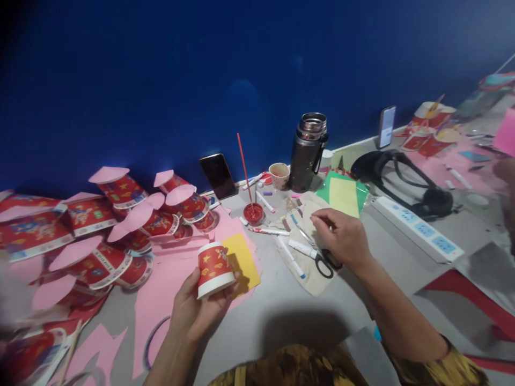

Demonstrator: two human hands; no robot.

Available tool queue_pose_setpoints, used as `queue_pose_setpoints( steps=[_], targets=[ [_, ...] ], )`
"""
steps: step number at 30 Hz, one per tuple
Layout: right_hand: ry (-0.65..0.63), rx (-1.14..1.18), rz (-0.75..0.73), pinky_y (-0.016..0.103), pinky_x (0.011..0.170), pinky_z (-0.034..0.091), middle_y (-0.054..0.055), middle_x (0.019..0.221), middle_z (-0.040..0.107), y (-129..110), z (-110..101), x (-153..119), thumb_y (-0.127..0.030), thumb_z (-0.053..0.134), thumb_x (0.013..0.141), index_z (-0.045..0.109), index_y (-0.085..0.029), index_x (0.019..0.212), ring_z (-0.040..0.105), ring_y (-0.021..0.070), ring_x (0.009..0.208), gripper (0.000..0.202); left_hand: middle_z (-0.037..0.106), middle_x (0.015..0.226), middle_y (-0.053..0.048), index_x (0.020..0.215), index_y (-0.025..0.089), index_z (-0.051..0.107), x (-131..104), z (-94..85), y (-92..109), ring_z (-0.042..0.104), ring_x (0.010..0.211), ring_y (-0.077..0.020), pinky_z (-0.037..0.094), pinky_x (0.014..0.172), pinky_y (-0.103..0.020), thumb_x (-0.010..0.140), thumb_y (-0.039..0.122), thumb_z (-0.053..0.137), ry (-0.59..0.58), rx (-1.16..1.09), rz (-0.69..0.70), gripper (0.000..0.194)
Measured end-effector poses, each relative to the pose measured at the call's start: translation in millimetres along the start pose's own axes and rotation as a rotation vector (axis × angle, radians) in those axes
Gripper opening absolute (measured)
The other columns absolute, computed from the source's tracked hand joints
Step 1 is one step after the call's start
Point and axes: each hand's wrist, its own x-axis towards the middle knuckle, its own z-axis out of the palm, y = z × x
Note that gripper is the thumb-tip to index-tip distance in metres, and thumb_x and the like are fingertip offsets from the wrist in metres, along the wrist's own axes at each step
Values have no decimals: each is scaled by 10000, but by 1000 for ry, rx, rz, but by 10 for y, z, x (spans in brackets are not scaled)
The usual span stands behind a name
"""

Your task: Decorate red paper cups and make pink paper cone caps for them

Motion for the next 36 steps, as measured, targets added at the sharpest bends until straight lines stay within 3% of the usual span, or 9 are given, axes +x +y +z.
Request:
queue_pose_setpoints(
  steps=[3, 5, 11, 16, 22, 26, 29, 32, 36],
  targets=[
    [-37, -57, 60, 301, 643, 486, 42, 774, 796, 124, -50, 95, -380, 595, 943, 759, -218, 858, 707, 205, 657, 246, 779, 1197, -187, 1416, 145, 619, 17, -21, 22, 785, 1023, -359, 635, 921, -487, 941, 323, 674, -43, 19, -15, 511],
    [-128, -96, 58, 298, 648, 465, 43, 794, 800, 114, -36, 122, -379, 564, 953, 750, -219, 856, 711, 209, 690, 263, 778, 1181, -194, 1394, 133, 638, 24, -31, 38, 780, 1039, -358, 640, 906, -466, 949, 353, 661, -49, 21, -19, 496],
    [-761, -266, -83, 293, 673, 413, 50, 913, 814, -344, 99, -67, -334, 528, 1023, 736, -233, 931, 747, 223, 836, 249, 793, 1150, -164, 1342, 154, 675, 22, -30, 63, 782, 997, -366, 651, 848, -465, 907, 390, 706, -13, -18, 55, 496],
    [-977, -510, -23, 307, 629, 371, 140, 1034, 808, -634, 165, -290, -428, 577, 1036, 668, -200, 1094, 772, 315, 909, 252, 798, 1135, -143, 1345, 171, 660, 21, -10, 58, 789, 935, -371, 647, 816, -473, 868, 370, 757, 42, -7, 89, 526],
    [-949, -494, 5, 311, 632, 366, 148, 1136, 799, -564, 181, -376, -311, 542, 1024, 583, -194, 1268, 772, 331, 965, 273, 794, 1119, -143, 1383, 183, 632, 26, 2, 66, 788, 896, -355, 644, 754, -454, 897, 353, 720, 16, -15, 85, 522],
    [-875, -392, -1, 310, 634, 385, 119, 1053, 814, -508, 191, -401, -272, 527, 992, 595, -206, 1301, 769, 302, 883, 324, 792, 1108, -145, 1377, 177, 639, 21, 14, 68, 786, 887, -349, 640, 743, -452, 900, 350, 718, 13, -24, 88, 513],
    [-747, -220, -33, 317, 650, 431, 96, 1008, 816, -481, 190, -388, -259, 493, 981, 601, -221, 1371, 752, 271, 804, 406, 793, 1093, -147, 1348, 167, 655, 17, 38, 56, 781, 866, -344, 633, 726, -448, 894, 362, 731, 27, -24, 98, 500],
    [-638, 62, -50, 312, 687, 489, 77, 1007, 802, -487, 159, -322, -254, 461, 990, 665, -217, 1290, 723, 223, 768, 365, 792, 1068, -145, 1318, 157, 665, 10, 71, 43, 776, 836, -334, 624, 698, -431, 876, 358, 752, 49, -17, 109, 494],
    [-616, 381, -115, 266, 670, 512, 64, 1049, 754, -557, 72, -203, -231, 532, 959, 706, -218, 1166, 658, 166, 743, 271, 788, 1033, -153, 1295, 127, 664, -2, 106, 42, 770, 814, -324, 610, 675, -410, 890, 359, 735, 84, -2, 116, 473]
  ],
)
